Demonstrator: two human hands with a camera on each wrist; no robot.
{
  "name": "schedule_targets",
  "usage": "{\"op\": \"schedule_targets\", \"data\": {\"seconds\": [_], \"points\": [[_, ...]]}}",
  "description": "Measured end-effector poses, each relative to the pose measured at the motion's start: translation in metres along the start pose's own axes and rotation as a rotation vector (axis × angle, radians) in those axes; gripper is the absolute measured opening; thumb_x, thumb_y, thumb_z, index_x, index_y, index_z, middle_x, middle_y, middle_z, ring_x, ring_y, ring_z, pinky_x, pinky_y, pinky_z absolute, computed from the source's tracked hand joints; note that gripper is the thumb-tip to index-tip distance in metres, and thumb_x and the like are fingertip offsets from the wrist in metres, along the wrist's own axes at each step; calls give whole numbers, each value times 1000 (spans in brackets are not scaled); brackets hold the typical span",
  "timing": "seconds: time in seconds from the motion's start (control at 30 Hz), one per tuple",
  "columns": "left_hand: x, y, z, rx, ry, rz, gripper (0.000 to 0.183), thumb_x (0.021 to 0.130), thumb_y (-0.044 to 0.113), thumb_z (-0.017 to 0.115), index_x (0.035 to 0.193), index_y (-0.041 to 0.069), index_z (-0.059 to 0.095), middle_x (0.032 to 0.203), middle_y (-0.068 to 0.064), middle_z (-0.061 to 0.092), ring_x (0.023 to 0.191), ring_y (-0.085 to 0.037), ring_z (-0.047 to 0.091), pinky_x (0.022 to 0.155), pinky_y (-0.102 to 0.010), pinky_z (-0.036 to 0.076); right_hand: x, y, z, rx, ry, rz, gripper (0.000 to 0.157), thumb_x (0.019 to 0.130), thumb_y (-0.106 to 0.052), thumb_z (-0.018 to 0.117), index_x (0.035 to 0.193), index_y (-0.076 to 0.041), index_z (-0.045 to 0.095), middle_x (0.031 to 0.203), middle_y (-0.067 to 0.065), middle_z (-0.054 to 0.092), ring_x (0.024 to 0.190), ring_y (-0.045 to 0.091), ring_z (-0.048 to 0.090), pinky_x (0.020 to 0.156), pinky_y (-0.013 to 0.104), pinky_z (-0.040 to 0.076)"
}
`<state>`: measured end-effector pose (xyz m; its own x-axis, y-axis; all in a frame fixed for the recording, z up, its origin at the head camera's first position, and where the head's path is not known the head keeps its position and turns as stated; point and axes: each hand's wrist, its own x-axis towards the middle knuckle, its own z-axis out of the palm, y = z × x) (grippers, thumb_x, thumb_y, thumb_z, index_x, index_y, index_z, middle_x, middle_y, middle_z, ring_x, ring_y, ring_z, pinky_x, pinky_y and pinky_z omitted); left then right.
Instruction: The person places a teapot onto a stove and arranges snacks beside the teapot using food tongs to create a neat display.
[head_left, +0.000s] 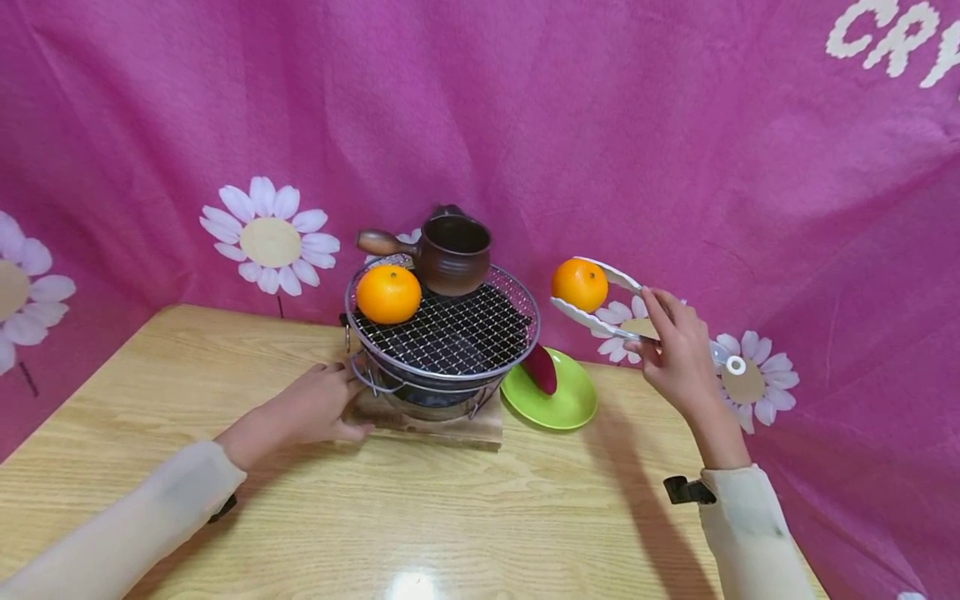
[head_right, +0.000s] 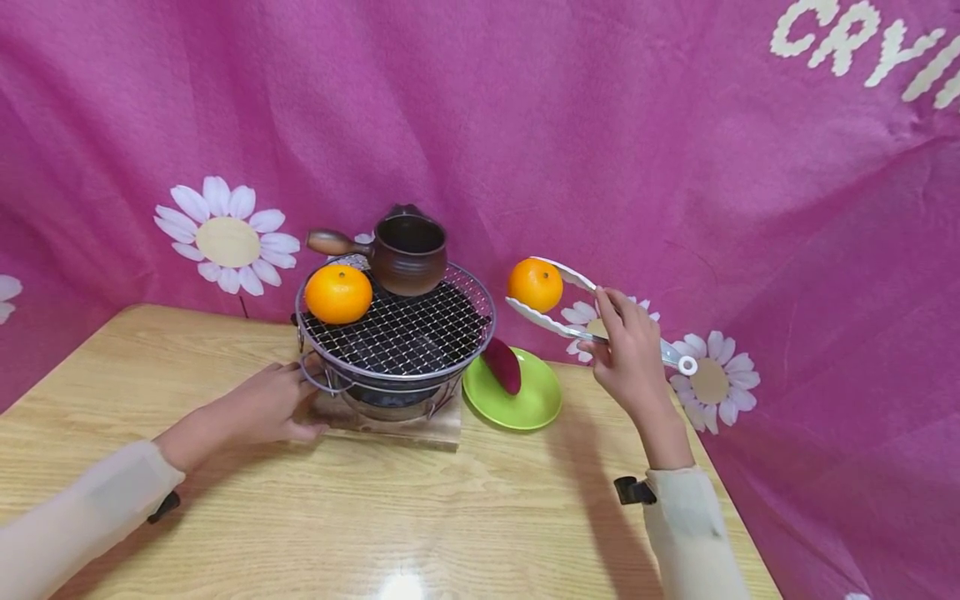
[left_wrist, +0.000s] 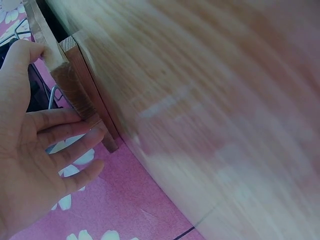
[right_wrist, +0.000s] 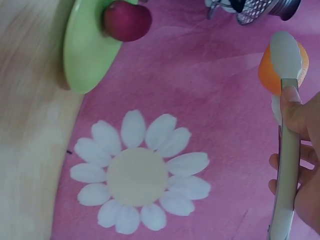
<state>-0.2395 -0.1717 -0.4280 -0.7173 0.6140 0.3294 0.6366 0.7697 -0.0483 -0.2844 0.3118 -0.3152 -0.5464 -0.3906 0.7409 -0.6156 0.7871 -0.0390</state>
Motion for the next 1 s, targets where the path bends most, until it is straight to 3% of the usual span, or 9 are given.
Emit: {"op": "schedule_targets", "data": {"seconds": [0.43,0.67,1.0], "points": [[0,0,-1,-37,-4,-12,79,82,51,75,139,-2,59,140,-25,59,115,-44,64,90,-58,55,12,-16,-6,22,15,-35,75,77,6,80,146,4,51,139,31,54,118,52,50,97,66,38],[2,0,-3,-27,1,-7,78,82,51,75,138,-2,59,138,-25,61,114,-43,65,88,-58,56,18,-26,-8,55,74,-98,75,75,6,81,144,3,53,137,31,56,117,52,51,96,68,38],[1,-1,0,-7,-5,1,78,82,52,73,136,-3,60,138,-25,61,112,-43,65,87,-57,56,19,-34,-11,54,59,-99,76,75,6,81,145,3,52,140,30,55,119,51,50,95,66,38]]}}
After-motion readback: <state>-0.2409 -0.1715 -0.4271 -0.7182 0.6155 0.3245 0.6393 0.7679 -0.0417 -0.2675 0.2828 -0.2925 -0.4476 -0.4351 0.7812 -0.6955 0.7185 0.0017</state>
